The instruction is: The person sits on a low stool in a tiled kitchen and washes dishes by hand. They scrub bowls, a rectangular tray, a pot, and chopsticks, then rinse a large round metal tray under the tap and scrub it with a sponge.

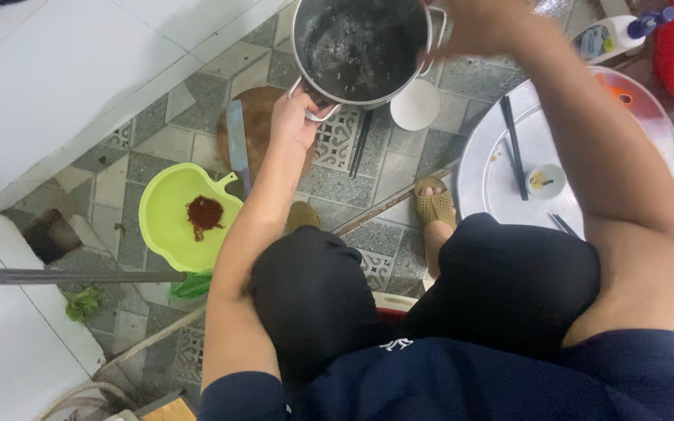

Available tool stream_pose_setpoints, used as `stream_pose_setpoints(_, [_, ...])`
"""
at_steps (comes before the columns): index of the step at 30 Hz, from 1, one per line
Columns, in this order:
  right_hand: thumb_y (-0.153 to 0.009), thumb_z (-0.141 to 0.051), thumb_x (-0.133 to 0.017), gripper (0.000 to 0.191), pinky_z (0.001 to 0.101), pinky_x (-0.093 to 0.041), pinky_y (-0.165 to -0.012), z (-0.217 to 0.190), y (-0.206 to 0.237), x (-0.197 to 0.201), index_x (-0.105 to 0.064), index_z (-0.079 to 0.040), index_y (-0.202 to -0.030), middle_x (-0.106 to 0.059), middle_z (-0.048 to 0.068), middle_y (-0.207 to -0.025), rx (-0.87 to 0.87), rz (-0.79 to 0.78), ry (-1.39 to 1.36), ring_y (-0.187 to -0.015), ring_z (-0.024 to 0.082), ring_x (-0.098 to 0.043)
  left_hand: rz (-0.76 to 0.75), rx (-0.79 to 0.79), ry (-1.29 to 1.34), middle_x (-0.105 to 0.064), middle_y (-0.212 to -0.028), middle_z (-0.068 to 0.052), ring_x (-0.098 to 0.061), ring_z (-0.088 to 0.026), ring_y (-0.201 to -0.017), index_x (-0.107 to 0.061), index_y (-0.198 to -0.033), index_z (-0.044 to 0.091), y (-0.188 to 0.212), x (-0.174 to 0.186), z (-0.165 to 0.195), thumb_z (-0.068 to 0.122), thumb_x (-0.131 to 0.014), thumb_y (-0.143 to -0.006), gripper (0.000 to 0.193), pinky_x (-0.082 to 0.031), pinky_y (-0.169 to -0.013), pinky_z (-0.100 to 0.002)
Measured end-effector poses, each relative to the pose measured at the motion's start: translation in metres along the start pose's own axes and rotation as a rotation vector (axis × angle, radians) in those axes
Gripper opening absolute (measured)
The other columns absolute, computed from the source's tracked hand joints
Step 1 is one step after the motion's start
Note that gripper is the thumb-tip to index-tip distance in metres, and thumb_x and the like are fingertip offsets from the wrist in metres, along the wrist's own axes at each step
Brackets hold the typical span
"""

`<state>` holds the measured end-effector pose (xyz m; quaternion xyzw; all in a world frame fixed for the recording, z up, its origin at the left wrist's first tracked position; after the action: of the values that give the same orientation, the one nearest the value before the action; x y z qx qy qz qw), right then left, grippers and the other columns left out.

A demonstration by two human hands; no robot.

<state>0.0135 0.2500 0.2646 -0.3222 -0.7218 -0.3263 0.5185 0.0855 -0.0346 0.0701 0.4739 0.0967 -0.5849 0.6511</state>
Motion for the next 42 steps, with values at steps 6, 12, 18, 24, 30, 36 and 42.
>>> stream_pose_setpoints(6, [-0.082,-0.039,-0.08,0.026,0.0606,-0.035,-0.108,-0.047,0.012,-0.038,-0.075,-0.018,-0.095,-0.071,-0.003,-0.093,0.445,0.221,0.178,-0.121,0.023,-0.063,-0.177,0.066,0.145,-0.057,-0.13,-0.03,-0.061,-0.051,-0.117,-0.047,-0.132,-0.014,-0.004,-0.005,-0.01,-0.012,-0.042,-0.066,0.067,-0.06,-0.094,-0.066])
stream_pose_setpoints(12, [-0.095,-0.042,-0.079,0.031,0.0422,-0.048,-0.104,-0.045,-0.033,-0.039,-0.068,-0.013,-0.087,-0.066,0.0,-0.087,0.548,0.184,0.255,-0.102,0.021,-0.063,-0.117,0.21,0.36,-0.057,-0.13,-0.037,-0.057,-0.064,-0.119,-0.045,-0.132,-0.024,0.005,0.017,-0.014,-0.012,-0.041,-0.079,0.054,-0.062,-0.093,-0.051])
stream_pose_setpoints(18, [-0.104,-0.058,-0.066,0.054,0.0432,-0.056,-0.073,-0.154,-0.141,-0.052,-0.073,-0.007,-0.087,-0.068,0.01,-0.077,0.63,-0.047,0.299,-0.076,0.03,-0.069,-0.029,0.213,0.688,-0.052,-0.125,-0.049,-0.054,-0.068,-0.116,-0.043,-0.127,-0.026,0.025,0.069,0.016,0.018,-0.051,-0.095,0.055,-0.066,-0.083,-0.041])
stream_pose_setpoints(24, [-0.083,-0.064,-0.068,0.049,0.0603,-0.052,-0.079,-0.311,-0.222,-0.115,-0.081,-0.017,-0.081,-0.075,0.004,-0.079,0.807,-0.118,0.608,-0.085,0.028,-0.071,0.271,-0.007,0.816,-0.056,-0.123,-0.038,-0.055,-0.059,-0.12,-0.055,-0.123,-0.012,0.038,0.146,0.035,0.023,-0.049,-0.102,0.041,-0.067,-0.076,-0.045])
stream_pose_setpoints(30, [-0.072,-0.043,-0.077,0.03,0.0477,-0.057,-0.066,-0.35,-0.229,-0.142,-0.082,-0.016,-0.084,-0.077,0.007,-0.088,0.852,-0.257,0.655,-0.079,0.029,-0.074,0.104,0.06,0.967,-0.058,-0.122,-0.042,-0.054,-0.065,-0.123,-0.06,-0.106,-0.018,0.04,0.17,0.035,0.005,-0.041,-0.104,0.03,-0.068,-0.077,-0.04])
stream_pose_setpoints(36, [-0.087,-0.057,-0.072,0.053,0.0491,-0.055,-0.066,-0.252,-0.215,-0.096,-0.08,-0.005,-0.085,-0.073,0.017,-0.078,0.621,-0.199,0.312,-0.071,0.037,-0.071,0.008,0.11,0.787,-0.057,-0.116,-0.047,-0.055,-0.067,-0.116,-0.054,-0.106,-0.025,0.038,0.134,0.04,0.008,-0.043,-0.097,0.037,-0.067,-0.08,-0.045])
stream_pose_setpoints(42, [-0.1,-0.054,-0.066,0.053,0.0474,-0.055,-0.073,-0.154,-0.148,-0.068,-0.078,-0.004,-0.087,-0.071,0.013,-0.075,0.508,-0.17,0.245,-0.073,0.033,-0.07,-0.049,0.023,0.414,-0.061,-0.124,-0.04,-0.064,-0.061,-0.117,-0.049,-0.108,-0.015,0.048,0.1,0.069,0.001,-0.05,-0.096,0.02,-0.064,-0.095,-0.045])
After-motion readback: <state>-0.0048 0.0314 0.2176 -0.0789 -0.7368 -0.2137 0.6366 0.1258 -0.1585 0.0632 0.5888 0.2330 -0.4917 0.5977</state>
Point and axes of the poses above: each hand's wrist, its own y-axis away from the middle knuckle, its own x-axis out of the back of the hand, z = x × y, the point moved 6 cm from there along -y, towards the middle knuckle
